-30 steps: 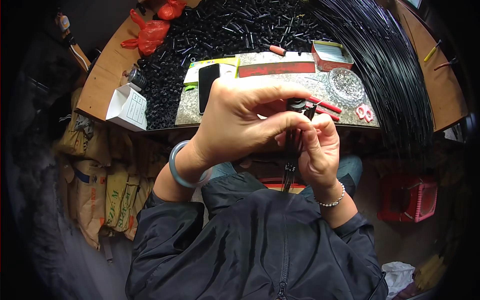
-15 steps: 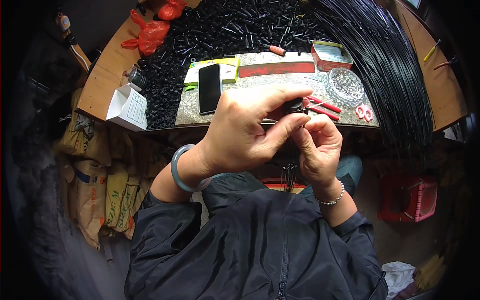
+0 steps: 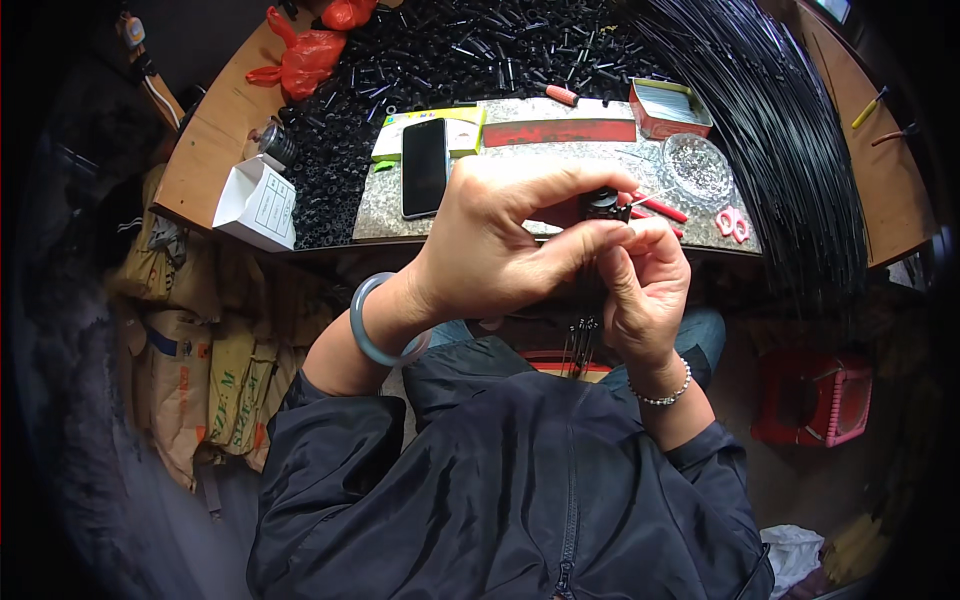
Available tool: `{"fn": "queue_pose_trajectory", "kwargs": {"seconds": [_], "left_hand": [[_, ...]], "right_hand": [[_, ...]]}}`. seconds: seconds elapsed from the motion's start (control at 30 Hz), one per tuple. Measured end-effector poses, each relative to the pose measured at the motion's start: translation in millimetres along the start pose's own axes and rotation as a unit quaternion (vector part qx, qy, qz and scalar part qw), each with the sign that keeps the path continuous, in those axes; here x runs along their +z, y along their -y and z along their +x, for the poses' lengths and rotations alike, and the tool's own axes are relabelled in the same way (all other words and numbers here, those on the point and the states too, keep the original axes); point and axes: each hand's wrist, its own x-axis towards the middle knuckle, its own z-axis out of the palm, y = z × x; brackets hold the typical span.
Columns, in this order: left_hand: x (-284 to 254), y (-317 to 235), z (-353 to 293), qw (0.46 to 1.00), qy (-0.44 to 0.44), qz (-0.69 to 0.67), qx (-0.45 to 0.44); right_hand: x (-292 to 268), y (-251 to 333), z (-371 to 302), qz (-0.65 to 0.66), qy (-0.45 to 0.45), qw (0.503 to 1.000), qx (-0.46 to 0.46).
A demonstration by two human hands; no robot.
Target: Insert and secure thin black ribs into an umbrella frame hub using pliers.
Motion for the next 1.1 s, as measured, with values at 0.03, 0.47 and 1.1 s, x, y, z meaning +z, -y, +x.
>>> {"fn": "queue_pose_trajectory", "kwargs": {"seconds": [0.03, 0.47, 1.1], "left_hand": [[0.2, -0.2, -0.4, 1.0, 0.0, 0.0, 0.001], [7.3, -5.3, -4.6, 0.999, 0.0, -0.052, -0.007], [14.7, -7.8, -12.3, 0.997, 0.022, -0.002, -0.07]], "right_hand": [[2.0, -0.1, 0.6, -0.011, -0.004, 1.0, -0.026], [5.8, 0.8, -5.1, -0.162, 0.087, 0.979, 0.088], [-6.5, -9.8, -3.5, -0.181, 0.098, 0.977, 0.053]]}}
